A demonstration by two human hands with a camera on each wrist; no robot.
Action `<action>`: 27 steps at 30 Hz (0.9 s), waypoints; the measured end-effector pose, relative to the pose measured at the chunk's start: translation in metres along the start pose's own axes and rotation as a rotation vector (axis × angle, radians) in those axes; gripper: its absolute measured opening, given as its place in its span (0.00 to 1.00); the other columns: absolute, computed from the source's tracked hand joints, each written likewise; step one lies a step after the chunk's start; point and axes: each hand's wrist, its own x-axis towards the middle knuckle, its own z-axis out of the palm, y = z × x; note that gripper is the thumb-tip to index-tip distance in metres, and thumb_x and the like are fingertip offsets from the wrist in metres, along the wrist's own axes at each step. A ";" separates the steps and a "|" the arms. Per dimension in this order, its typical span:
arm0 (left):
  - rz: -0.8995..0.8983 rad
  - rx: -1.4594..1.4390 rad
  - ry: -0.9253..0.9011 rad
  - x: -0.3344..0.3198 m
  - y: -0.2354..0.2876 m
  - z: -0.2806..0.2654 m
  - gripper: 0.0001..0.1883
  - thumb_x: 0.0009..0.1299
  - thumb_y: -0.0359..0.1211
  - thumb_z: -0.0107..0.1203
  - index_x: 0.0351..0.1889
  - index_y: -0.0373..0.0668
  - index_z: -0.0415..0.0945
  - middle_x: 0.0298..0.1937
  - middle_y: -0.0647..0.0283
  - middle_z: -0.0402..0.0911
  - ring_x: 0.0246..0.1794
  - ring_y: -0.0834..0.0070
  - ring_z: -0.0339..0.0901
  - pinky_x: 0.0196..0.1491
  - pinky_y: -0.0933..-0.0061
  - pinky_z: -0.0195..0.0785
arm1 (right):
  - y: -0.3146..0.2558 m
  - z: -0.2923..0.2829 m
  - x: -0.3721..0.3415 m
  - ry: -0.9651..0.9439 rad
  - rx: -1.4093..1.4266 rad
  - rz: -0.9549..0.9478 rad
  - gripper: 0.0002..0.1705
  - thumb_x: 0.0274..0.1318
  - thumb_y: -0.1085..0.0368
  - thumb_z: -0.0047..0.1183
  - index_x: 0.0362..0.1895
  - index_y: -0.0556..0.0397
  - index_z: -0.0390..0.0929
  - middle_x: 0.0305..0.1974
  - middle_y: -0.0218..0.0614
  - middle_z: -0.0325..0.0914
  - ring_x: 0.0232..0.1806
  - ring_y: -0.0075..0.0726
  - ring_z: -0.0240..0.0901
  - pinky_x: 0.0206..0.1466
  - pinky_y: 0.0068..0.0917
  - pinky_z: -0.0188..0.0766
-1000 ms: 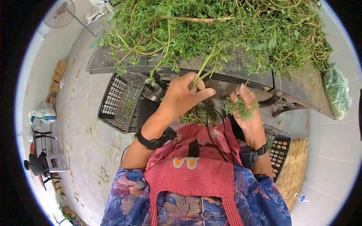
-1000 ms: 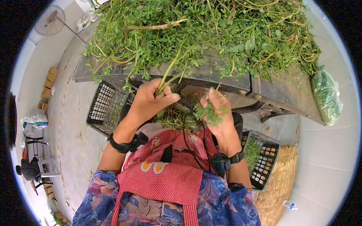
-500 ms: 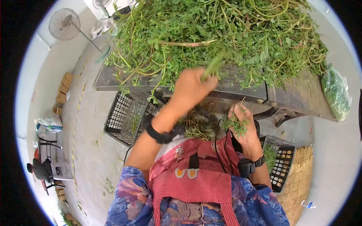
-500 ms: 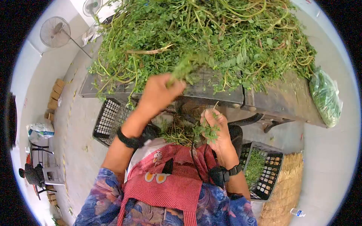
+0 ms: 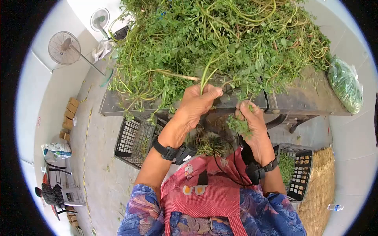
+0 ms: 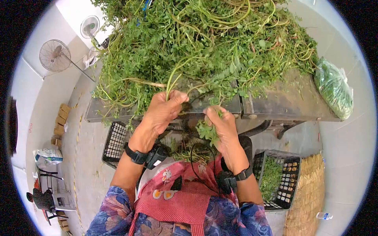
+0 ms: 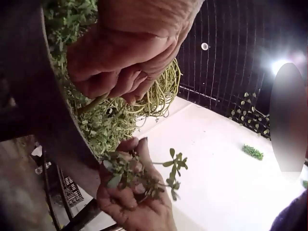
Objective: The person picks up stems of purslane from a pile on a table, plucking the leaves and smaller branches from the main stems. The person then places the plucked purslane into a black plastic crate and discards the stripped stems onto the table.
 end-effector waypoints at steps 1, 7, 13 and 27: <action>0.008 0.016 0.004 -0.003 -0.004 -0.001 0.10 0.62 0.37 0.61 0.28 0.41 0.75 0.15 0.78 0.61 0.12 0.89 0.49 0.16 0.83 0.39 | -0.006 0.005 0.000 -0.013 0.018 0.060 0.13 0.55 0.58 0.56 0.37 0.54 0.74 0.21 0.23 0.67 0.21 0.16 0.61 0.23 0.17 0.59; 0.063 0.097 -0.041 -0.013 -0.013 0.004 0.10 0.63 0.37 0.60 0.26 0.42 0.74 0.15 0.79 0.61 0.13 0.90 0.50 0.17 0.84 0.40 | -0.007 0.031 0.013 -0.007 0.086 0.123 0.13 0.55 0.58 0.57 0.37 0.55 0.77 0.20 0.21 0.68 0.17 0.15 0.61 0.18 0.15 0.56; -0.042 0.113 -0.099 -0.039 0.011 -0.004 0.22 0.74 0.46 0.40 0.34 0.35 0.75 0.21 0.67 0.75 0.21 0.85 0.68 0.25 0.84 0.61 | -0.020 0.044 0.014 -0.016 -0.093 -0.084 0.15 0.53 0.58 0.59 0.37 0.57 0.78 0.22 0.24 0.72 0.18 0.14 0.60 0.20 0.15 0.56; 0.189 0.334 -0.129 -0.049 -0.036 -0.006 0.11 0.71 0.35 0.47 0.33 0.37 0.74 0.24 0.71 0.72 0.26 0.86 0.66 0.31 0.81 0.61 | 0.009 0.020 -0.001 -0.093 -0.992 -0.553 0.10 0.55 0.62 0.56 0.29 0.57 0.79 0.22 0.21 0.72 0.23 0.15 0.59 0.27 0.19 0.59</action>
